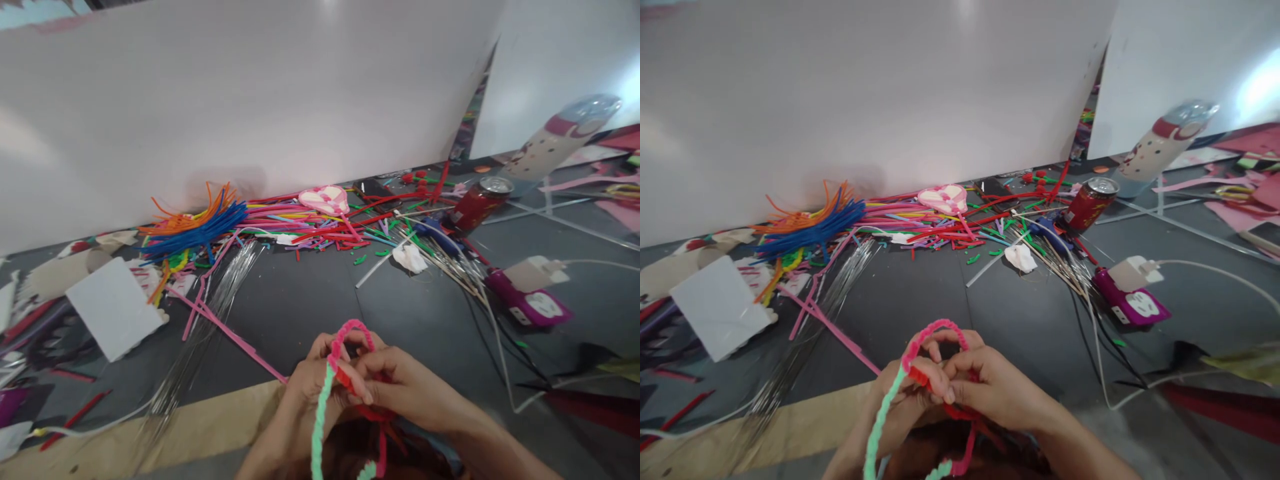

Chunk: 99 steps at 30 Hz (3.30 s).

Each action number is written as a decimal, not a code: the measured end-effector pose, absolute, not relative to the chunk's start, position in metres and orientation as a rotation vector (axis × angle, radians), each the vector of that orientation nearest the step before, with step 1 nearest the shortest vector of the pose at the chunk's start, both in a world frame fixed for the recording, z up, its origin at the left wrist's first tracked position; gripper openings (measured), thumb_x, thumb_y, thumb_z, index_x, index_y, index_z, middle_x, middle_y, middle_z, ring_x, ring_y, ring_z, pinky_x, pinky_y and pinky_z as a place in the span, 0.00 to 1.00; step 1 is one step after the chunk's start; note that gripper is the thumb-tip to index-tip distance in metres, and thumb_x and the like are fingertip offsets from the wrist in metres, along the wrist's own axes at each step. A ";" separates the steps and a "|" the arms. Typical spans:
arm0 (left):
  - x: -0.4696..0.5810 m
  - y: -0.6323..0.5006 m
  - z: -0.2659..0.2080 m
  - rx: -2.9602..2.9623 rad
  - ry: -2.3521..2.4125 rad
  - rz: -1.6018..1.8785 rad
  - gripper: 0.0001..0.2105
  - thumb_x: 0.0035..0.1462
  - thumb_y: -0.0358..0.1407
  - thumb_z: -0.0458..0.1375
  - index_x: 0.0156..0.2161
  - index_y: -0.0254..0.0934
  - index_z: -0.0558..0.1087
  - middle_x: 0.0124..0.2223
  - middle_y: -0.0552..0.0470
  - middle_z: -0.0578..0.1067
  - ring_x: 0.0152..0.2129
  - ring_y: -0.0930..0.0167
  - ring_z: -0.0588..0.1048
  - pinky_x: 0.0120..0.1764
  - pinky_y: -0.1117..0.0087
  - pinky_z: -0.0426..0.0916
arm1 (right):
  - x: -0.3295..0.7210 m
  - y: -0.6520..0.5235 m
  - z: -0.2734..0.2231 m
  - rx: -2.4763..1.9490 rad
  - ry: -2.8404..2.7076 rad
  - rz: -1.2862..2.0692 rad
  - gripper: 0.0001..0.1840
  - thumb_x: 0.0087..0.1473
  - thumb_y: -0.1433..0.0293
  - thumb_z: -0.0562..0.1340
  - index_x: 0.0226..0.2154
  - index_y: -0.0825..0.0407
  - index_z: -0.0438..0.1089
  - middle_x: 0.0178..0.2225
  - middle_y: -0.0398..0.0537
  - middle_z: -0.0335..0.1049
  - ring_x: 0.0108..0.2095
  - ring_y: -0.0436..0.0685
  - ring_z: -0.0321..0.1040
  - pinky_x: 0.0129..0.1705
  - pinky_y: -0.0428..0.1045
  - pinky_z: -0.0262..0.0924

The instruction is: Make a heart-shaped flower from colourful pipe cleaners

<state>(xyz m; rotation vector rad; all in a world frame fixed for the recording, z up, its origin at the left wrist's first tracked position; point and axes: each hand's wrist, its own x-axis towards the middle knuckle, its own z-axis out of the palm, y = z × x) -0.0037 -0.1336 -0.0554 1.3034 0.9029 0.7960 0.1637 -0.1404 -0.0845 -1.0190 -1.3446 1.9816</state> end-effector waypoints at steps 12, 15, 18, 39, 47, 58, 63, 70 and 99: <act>-0.006 -0.132 -0.059 1.182 0.980 0.809 0.05 0.49 0.35 0.62 0.24 0.38 0.74 0.27 0.51 0.70 0.34 0.68 0.68 0.36 0.70 0.64 | 0.167 -0.131 -0.077 -1.093 -1.728 1.631 0.09 0.52 0.68 0.60 0.25 0.51 0.74 0.24 0.44 0.67 0.36 0.55 0.66 0.39 0.50 0.61; -0.005 -0.133 -0.064 1.070 0.953 0.818 0.06 0.48 0.36 0.63 0.25 0.36 0.74 0.29 0.50 0.70 0.31 0.69 0.69 0.34 0.71 0.64 | 0.168 -0.130 -0.072 -1.132 -1.818 1.469 0.07 0.50 0.72 0.60 0.23 0.51 0.72 0.31 0.45 0.69 0.41 0.56 0.64 0.42 0.50 0.60; -0.005 -0.134 -0.073 0.998 0.931 0.808 0.08 0.46 0.38 0.64 0.25 0.34 0.74 0.28 0.51 0.71 0.28 0.71 0.69 0.33 0.71 0.64 | 0.169 -0.131 -0.067 -1.182 -1.919 1.305 0.06 0.44 0.78 0.59 0.24 0.51 0.69 0.38 0.47 0.69 0.47 0.57 0.61 0.44 0.50 0.60; -0.007 -0.123 -0.071 1.155 1.015 0.942 0.09 0.51 0.39 0.58 0.28 0.36 0.67 0.27 0.52 0.70 0.26 0.70 0.69 0.33 0.69 0.64 | 0.163 -0.160 -0.074 -1.307 -1.921 0.767 0.08 0.56 0.73 0.51 0.33 0.51 0.65 0.29 0.46 0.69 0.30 0.52 0.65 0.34 0.47 0.61; -0.011 -0.129 -0.082 1.178 1.107 0.940 0.06 0.50 0.36 0.59 0.29 0.35 0.69 0.28 0.52 0.69 0.27 0.71 0.68 0.32 0.71 0.63 | 0.162 -0.166 -0.070 -1.341 -1.454 1.528 0.11 0.59 0.64 0.52 0.32 0.52 0.66 0.21 0.38 0.64 0.20 0.46 0.60 0.24 0.41 0.58; -0.016 -0.123 -0.085 0.946 1.024 1.106 0.08 0.51 0.36 0.60 0.31 0.37 0.64 0.28 0.56 0.67 0.25 0.74 0.68 0.32 0.72 0.63 | 0.174 -0.165 -0.050 -1.238 -1.779 1.479 0.08 0.54 0.68 0.58 0.29 0.50 0.73 0.25 0.42 0.67 0.27 0.49 0.62 0.29 0.43 0.56; -0.016 -0.126 -0.086 0.903 0.926 1.021 0.09 0.51 0.37 0.60 0.31 0.36 0.65 0.28 0.55 0.66 0.25 0.75 0.67 0.31 0.73 0.62 | 0.176 -0.164 -0.064 -1.159 -1.293 1.646 0.14 0.56 0.60 0.56 0.26 0.52 0.64 0.26 0.42 0.64 0.26 0.49 0.61 0.29 0.43 0.58; -0.014 -0.126 -0.085 0.879 0.912 0.977 0.11 0.49 0.39 0.62 0.31 0.35 0.66 0.28 0.55 0.66 0.24 0.75 0.67 0.30 0.73 0.62 | 0.184 -0.157 -0.061 -1.304 -1.570 1.128 0.12 0.57 0.64 0.56 0.27 0.51 0.69 0.22 0.42 0.64 0.23 0.49 0.60 0.25 0.43 0.54; -0.012 -0.123 -0.087 0.884 1.118 0.888 0.08 0.50 0.37 0.59 0.31 0.36 0.64 0.27 0.57 0.67 0.17 0.77 0.69 0.22 0.75 0.63 | 0.150 -0.166 -0.077 -1.194 -2.759 0.285 0.13 0.46 0.69 0.64 0.37 0.51 0.70 0.35 0.50 0.71 0.36 0.60 0.64 0.36 0.54 0.52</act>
